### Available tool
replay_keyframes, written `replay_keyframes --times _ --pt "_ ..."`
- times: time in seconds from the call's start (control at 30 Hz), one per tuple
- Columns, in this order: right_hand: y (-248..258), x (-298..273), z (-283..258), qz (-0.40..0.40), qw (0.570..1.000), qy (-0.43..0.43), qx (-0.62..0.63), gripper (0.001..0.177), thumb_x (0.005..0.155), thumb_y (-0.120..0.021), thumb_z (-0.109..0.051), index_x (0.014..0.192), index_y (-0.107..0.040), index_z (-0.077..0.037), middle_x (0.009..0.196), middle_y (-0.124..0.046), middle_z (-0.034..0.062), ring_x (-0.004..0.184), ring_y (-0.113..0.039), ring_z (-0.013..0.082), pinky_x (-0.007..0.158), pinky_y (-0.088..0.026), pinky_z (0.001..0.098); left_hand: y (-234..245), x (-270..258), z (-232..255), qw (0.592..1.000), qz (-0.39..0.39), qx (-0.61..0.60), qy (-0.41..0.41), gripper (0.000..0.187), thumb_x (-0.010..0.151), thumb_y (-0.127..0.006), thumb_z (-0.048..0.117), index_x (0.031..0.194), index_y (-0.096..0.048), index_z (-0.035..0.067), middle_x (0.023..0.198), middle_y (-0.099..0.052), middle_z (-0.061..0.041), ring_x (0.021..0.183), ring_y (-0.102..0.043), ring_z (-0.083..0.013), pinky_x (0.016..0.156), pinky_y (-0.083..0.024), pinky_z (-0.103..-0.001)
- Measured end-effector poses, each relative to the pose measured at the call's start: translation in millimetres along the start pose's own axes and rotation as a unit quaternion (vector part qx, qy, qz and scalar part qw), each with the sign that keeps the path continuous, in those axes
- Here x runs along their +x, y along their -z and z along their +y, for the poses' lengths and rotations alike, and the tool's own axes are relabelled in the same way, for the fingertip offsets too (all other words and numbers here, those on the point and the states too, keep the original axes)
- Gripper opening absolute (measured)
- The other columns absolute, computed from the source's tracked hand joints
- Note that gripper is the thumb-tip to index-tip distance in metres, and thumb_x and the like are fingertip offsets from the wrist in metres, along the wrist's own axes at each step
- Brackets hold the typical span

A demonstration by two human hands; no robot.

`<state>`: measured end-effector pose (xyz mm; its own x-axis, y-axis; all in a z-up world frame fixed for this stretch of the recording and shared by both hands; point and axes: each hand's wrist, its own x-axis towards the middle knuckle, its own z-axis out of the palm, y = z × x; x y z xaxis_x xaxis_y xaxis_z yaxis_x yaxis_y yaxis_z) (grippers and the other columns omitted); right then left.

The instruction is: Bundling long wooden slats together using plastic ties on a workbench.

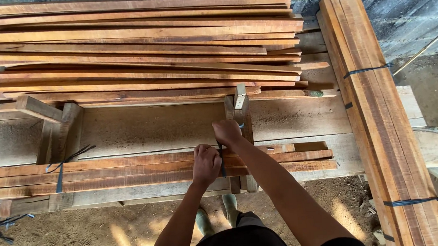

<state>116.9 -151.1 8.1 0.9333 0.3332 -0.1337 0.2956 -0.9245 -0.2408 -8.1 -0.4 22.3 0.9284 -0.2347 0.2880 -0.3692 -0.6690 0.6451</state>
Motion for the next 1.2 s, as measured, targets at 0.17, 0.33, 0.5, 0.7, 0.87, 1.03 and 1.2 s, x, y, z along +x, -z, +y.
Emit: replay_keyframes --times 0.17,0.33,0.5,0.7,0.87,1.03,1.2 --pt "-54 31 11 -0.012 0.989 -0.075 0.124 0.042 0.097 -0.051 -0.04 0.074 -0.068 -0.008 0.072 -0.068 0.0133 0.076 -0.073 0.0369 0.066 -0.058 0.0507 -2 2 3 0.999 0.003 -0.015 -0.028 0.022 0.094 -0.046 0.025 0.074 -0.053 0.018 0.072 -0.055 -0.003 0.095 -0.056 -0.0211 0.106 -0.034 -0.039" --pt "-29 20 -3 -0.018 0.997 0.067 -0.045 0.032 0.096 -0.049 -0.022 0.072 -0.067 -0.012 0.072 -0.069 0.0082 0.073 -0.073 0.0318 0.066 -0.06 0.0484 6 2 13 0.999 0.004 -0.03 -0.016 0.023 0.095 -0.044 0.023 0.074 -0.052 0.018 0.07 -0.053 -0.004 0.091 -0.056 -0.0224 0.105 -0.036 -0.039" --pt "-13 8 -12 0.013 0.996 0.071 -0.052 0.032 0.096 -0.047 -0.017 0.074 -0.069 -0.009 0.074 -0.071 0.0134 0.075 -0.074 0.0357 0.067 -0.061 0.0508 14 4 16 0.997 0.018 -0.058 -0.051 0.024 0.098 -0.047 0.019 0.075 -0.052 0.016 0.068 -0.05 -0.005 0.083 -0.054 -0.0236 0.1 -0.04 -0.038" --pt "6 2 -24 -0.024 0.999 -0.041 0.023 0.028 0.095 -0.046 -0.017 0.094 -0.073 -0.007 0.088 -0.074 0.0155 0.094 -0.074 0.0375 0.076 -0.06 0.0531 -4 -9 -30 0.984 0.015 -0.174 -0.042 0.029 0.099 -0.04 0.012 0.088 -0.067 0.014 0.089 -0.07 -0.004 0.095 -0.065 -0.0306 0.095 -0.05 -0.042" --pt "16 -4 -30 -0.005 0.993 -0.095 0.066 0.026 0.098 -0.053 -0.025 0.097 -0.071 -0.006 0.095 -0.07 0.0156 0.105 -0.069 0.0377 0.092 -0.056 0.0543 25 3 -65 0.996 0.046 -0.035 -0.063 0.015 0.089 -0.057 0.005 0.09 -0.068 0.015 0.089 -0.07 -0.005 0.095 -0.068 -0.0309 0.089 -0.053 -0.045" --pt "38 -18 -71 0.016 0.985 -0.14 0.105 0.034 0.102 -0.051 -0.027 0.093 -0.073 -0.003 0.087 -0.07 0.0181 0.089 -0.072 0.0388 0.079 -0.06 0.0539 64 5 -111 0.972 0.091 0.201 -0.085 0.017 0.092 -0.062 0.025 0.076 -0.063 0.021 0.073 -0.067 -0.002 0.081 -0.07 -0.0259 0.083 -0.053 -0.041" --pt "39 -28 -109 -0.032 0.985 -0.132 0.108 0.056 0.106 -0.041 -0.045 0.088 -0.076 -0.005 0.083 -0.073 0.0197 0.089 -0.075 0.0418 0.078 -0.058 0.0542 104 2 -130 0.966 0.039 0.256 -0.02 0.037 0.095 -0.052 0.037 0.065 -0.059 0.017 0.056 -0.063 -0.006 0.064 -0.072 -0.0286 0.076 -0.057 -0.044"
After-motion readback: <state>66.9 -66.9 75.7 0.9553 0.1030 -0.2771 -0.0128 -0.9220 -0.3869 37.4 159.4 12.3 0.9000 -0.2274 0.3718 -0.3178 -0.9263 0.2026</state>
